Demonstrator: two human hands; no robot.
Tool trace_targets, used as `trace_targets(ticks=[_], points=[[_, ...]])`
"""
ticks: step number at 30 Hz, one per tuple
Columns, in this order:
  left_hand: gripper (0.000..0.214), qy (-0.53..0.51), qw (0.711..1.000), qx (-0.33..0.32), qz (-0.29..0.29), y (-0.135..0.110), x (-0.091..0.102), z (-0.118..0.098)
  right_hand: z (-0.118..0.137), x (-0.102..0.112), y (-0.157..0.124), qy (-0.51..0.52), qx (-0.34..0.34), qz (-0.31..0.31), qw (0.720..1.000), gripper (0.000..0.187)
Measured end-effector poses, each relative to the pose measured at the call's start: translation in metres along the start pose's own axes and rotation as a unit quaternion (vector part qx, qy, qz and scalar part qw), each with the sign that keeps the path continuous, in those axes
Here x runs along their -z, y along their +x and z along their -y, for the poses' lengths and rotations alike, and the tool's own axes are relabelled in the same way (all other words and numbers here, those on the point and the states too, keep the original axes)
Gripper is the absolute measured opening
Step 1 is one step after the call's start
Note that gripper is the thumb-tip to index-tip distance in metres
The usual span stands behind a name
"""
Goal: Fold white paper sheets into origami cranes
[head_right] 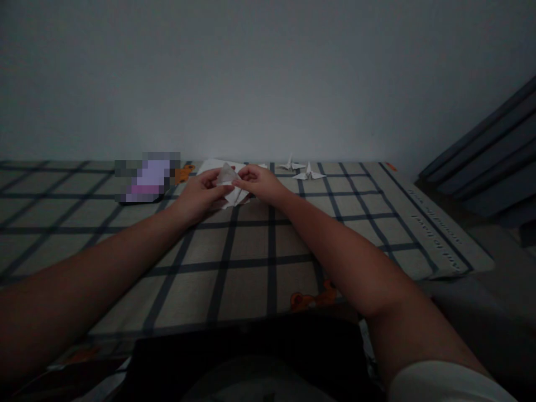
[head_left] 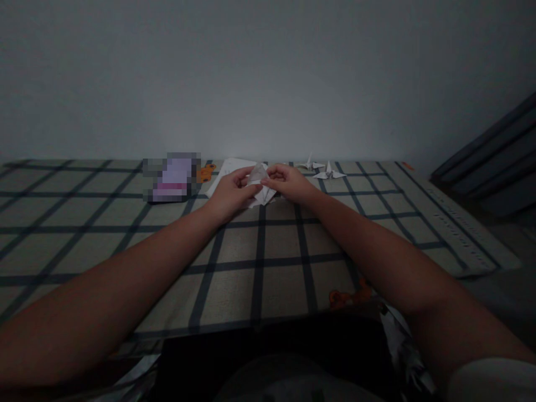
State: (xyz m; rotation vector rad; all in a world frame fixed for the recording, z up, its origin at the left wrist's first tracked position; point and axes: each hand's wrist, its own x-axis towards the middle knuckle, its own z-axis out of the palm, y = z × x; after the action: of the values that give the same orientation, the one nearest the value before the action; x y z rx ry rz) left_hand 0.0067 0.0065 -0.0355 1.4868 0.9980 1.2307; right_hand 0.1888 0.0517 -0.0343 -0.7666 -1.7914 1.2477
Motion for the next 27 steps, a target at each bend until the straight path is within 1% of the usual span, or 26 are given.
trace_targets(ticks=[6,10,15,22,27], points=[[0.068,-0.005,1.000,-0.019,0.002,0.0005,-0.0007,0.0010,-0.0053,0.0011,0.0035,-0.022,0.015,-0.015,1.000,0.025],[0.075,-0.018,1.000,0.000,-0.002,0.0011,-0.0007,0.0015,-0.0069,0.0022,0.0050,-0.045,0.035,-0.021,0.998,0.028],[0.075,-0.025,0.999,0.019,-0.023,0.0013,-0.0027,-0.0003,-0.0085,0.0018,0.0054,-0.073,0.059,-0.026,0.995,0.028],[0.073,-0.026,0.999,0.025,-0.023,0.0016,-0.0038,-0.0010,-0.0078,0.0003,0.0056,-0.065,0.045,-0.022,0.997,0.028],[0.071,-0.023,0.999,0.013,-0.041,0.0023,-0.0019,-0.0004,-0.0072,-0.0009,0.0034,-0.012,0.022,-0.008,1.000,0.029]])
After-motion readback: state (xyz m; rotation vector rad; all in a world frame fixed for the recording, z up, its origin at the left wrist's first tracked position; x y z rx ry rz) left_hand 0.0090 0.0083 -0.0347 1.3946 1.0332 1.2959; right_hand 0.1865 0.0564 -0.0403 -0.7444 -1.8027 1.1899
